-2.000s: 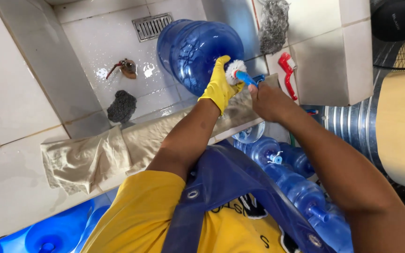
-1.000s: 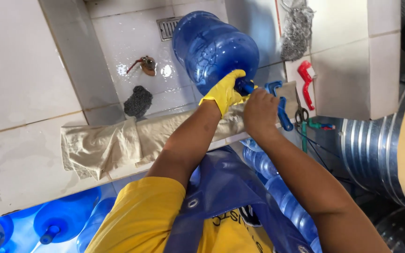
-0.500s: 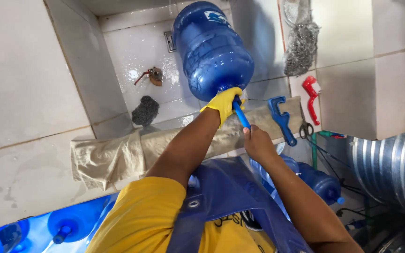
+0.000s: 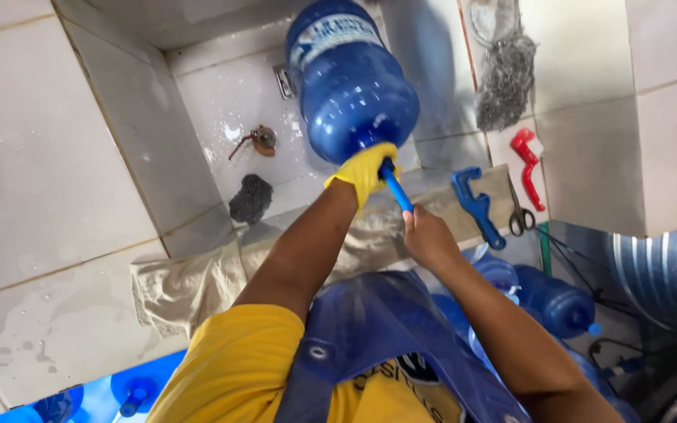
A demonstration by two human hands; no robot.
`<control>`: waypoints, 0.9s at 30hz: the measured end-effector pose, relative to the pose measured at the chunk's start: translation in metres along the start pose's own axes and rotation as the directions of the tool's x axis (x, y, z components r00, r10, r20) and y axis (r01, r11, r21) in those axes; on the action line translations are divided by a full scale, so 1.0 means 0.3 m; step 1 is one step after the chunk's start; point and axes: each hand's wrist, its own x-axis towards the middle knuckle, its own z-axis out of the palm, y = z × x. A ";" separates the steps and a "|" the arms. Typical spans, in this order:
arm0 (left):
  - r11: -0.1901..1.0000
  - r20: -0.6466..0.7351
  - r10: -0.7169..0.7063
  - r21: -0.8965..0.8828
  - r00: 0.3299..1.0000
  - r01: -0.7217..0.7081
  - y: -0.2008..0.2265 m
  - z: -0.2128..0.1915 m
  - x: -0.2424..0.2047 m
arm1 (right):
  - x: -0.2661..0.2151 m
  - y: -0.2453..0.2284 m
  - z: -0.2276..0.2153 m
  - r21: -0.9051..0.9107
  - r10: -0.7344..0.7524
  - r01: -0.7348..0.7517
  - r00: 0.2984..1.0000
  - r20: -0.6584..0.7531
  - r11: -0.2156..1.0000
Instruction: The person scrubs the exterior of a large blue water jug with a steel wool pad and rinses it under running water. They then use a red brush to clean the jug's cap and neck area before rinsing the cap and placing it back on the jug.
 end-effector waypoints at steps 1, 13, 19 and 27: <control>1.000 0.006 0.000 0.000 1.000 0.000 0.014 0.036 -0.029 | -0.033 -0.035 -0.070 -0.003 0.002 -0.002 1.000 -0.005 1.000; 0.919 0.319 -0.062 -0.350 0.946 0.179 0.069 0.024 -0.093 | -0.056 -0.084 -0.169 0.932 -0.005 -0.284 0.956 0.293 0.224; 0.964 0.095 -0.096 -0.240 0.991 0.117 0.061 0.064 -0.016 | -0.085 -0.085 -0.140 0.858 0.102 -0.242 0.970 0.220 0.452; 0.891 0.291 0.026 -0.440 0.956 0.109 0.119 0.014 0.013 | -0.189 -0.138 -0.194 0.935 0.066 -0.281 0.960 0.273 0.218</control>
